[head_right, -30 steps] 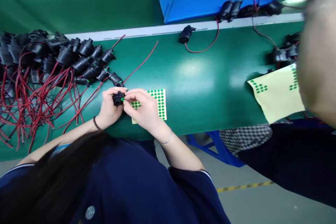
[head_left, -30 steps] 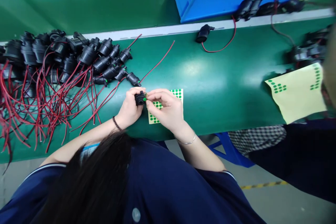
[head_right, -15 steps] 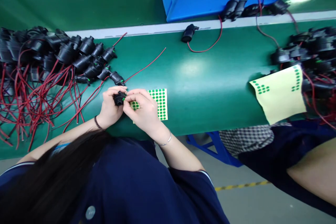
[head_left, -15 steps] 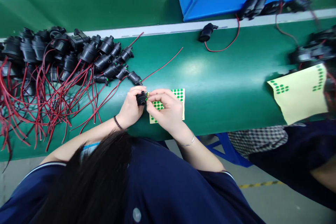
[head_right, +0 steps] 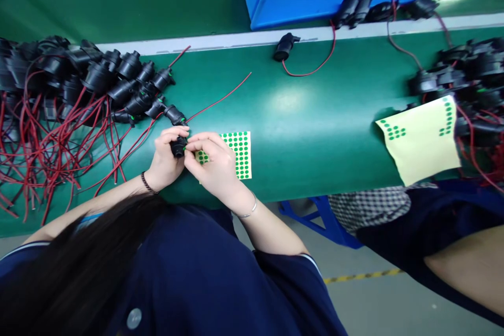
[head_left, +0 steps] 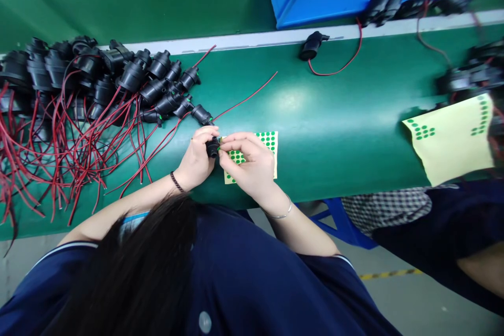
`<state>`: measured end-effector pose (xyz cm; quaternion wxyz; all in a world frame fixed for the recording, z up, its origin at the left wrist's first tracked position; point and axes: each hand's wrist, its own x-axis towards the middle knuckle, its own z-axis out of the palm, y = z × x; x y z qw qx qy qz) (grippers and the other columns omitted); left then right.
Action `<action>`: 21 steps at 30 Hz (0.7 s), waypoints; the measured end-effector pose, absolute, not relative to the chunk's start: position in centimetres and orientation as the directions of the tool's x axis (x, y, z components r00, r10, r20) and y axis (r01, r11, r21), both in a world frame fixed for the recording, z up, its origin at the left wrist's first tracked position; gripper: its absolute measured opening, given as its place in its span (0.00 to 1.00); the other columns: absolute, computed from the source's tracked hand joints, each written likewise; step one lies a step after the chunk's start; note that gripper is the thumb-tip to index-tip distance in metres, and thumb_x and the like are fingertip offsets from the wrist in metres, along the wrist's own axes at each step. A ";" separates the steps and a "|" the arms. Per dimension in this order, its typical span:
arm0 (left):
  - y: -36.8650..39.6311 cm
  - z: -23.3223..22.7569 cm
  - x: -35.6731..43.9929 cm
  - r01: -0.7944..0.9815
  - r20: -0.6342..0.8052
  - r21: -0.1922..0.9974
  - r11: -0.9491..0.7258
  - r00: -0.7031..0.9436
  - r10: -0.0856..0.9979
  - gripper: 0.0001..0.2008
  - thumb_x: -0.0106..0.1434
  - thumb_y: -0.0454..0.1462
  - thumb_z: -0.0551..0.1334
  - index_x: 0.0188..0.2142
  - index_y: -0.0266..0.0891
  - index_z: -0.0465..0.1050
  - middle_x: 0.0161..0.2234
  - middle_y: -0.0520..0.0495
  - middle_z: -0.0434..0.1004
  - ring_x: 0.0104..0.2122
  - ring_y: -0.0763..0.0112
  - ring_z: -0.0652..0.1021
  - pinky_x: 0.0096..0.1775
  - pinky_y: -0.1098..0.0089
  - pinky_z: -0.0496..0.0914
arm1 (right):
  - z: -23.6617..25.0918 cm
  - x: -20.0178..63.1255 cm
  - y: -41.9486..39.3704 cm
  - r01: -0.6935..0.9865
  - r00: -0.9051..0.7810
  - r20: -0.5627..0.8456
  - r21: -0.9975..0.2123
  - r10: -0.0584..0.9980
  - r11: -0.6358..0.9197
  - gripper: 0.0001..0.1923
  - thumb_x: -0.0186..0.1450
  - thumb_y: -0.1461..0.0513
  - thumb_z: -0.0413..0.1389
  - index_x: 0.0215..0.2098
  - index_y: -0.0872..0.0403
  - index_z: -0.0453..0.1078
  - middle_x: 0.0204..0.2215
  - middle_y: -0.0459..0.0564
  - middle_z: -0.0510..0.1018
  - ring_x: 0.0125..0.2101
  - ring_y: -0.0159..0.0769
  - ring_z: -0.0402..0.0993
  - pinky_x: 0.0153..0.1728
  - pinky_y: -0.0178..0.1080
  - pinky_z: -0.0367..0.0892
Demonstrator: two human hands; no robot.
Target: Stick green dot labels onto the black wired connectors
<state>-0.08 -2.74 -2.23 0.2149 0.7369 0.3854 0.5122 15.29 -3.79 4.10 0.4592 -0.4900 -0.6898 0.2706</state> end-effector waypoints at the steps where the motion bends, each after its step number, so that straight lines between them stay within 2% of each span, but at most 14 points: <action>1: -2.8 -2.3 0.0 0.344 0.585 0.717 -0.606 0.174 0.792 0.16 0.68 0.33 0.59 0.52 0.47 0.57 0.49 0.46 0.70 0.54 0.64 0.75 0.53 0.55 0.74 | 4.1 15.3 -3.8 0.435 -0.099 0.386 -0.812 0.917 0.389 0.06 0.63 0.68 0.59 0.33 0.51 0.75 0.36 0.50 0.82 0.38 0.37 0.81 0.42 0.43 0.78; 9: -3.0 -2.0 0.4 0.273 0.555 0.782 -0.560 0.104 0.825 0.14 0.70 0.34 0.58 0.51 0.47 0.56 0.47 0.48 0.70 0.52 0.66 0.76 0.53 0.56 0.74 | 3.7 15.1 -4.0 0.330 -0.069 0.345 -0.878 0.936 0.348 0.06 0.63 0.67 0.60 0.36 0.51 0.76 0.39 0.52 0.81 0.42 0.39 0.80 0.45 0.45 0.78; 21: -2.9 -1.8 0.4 0.275 0.595 0.753 -0.598 0.106 0.797 0.14 0.70 0.32 0.57 0.51 0.46 0.56 0.47 0.47 0.71 0.53 0.66 0.76 0.54 0.56 0.74 | 3.9 15.1 -4.1 0.272 -0.049 0.254 -0.927 0.966 0.258 0.05 0.64 0.67 0.59 0.33 0.52 0.76 0.37 0.51 0.80 0.40 0.38 0.81 0.44 0.45 0.78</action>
